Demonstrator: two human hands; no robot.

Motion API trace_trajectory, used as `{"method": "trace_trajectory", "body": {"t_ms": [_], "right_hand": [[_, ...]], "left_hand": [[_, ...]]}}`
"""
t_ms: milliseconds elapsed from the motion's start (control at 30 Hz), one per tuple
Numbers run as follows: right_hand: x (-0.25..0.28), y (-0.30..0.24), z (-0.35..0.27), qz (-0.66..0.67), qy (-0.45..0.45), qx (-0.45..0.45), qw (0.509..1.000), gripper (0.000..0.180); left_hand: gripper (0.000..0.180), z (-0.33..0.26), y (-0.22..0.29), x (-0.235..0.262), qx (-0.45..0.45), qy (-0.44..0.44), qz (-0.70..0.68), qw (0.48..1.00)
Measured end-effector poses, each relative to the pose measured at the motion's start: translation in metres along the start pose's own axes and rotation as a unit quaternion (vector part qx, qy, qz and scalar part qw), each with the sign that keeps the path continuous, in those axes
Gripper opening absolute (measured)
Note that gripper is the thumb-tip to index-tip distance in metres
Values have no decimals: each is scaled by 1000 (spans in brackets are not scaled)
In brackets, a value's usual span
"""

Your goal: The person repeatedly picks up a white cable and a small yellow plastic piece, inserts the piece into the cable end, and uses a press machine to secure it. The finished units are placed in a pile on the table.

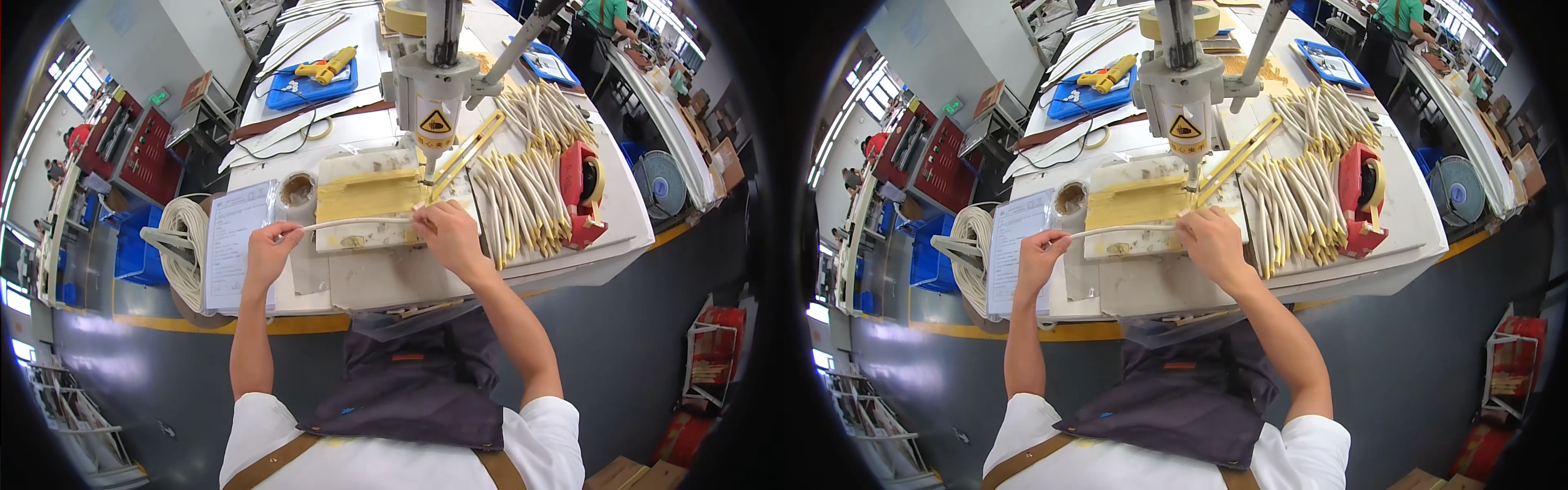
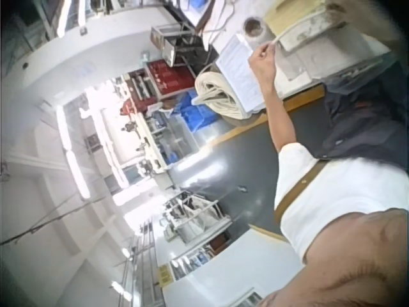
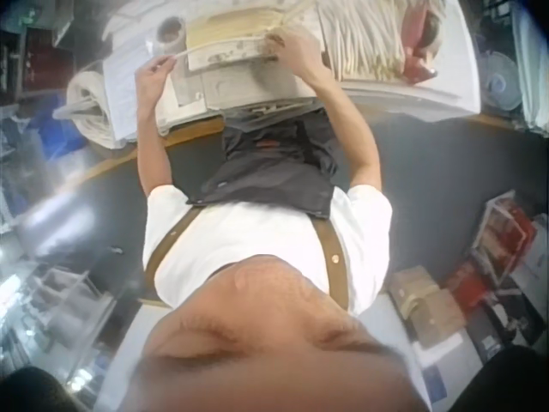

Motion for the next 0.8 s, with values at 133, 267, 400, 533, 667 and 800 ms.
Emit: {"method": "trace_trajectory", "body": {"t_ms": [133,267,400,533,667,800], "right_hand": [[-10,3,-5,-12,39,-15,999,11],[-10,5,-6,-3,28,-28,999,11],[-10,6,-6,4,30,-33,999,11],[-12,4,-6,13,43,-28,999,9],[-11,2,-7,18,50,-27,998,8],[-12,5,-7,17,61,-22,998,8]], "left_hand": [[17,6,-21,-4,-46,-9,54,997],[17,7,-37,-8,-99,-3,67,993],[18,4,-25,-13,-92,4,97,991],[19,2,-21,-11,-106,-7,133,985],[20,4,-21,-12,-115,-16,170,979],[18,7,-22,-14,-159,-21,163,974]]}}
Point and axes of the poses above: each hand's wrist, its own z-axis towards the middle knuckle, its own x-axis out of the back of the hand, y = z × x, the point moved 1 cm from there along z, towards the middle knuckle, and after that the axes turned 10 degrees about -z, right-handed, at the moved point
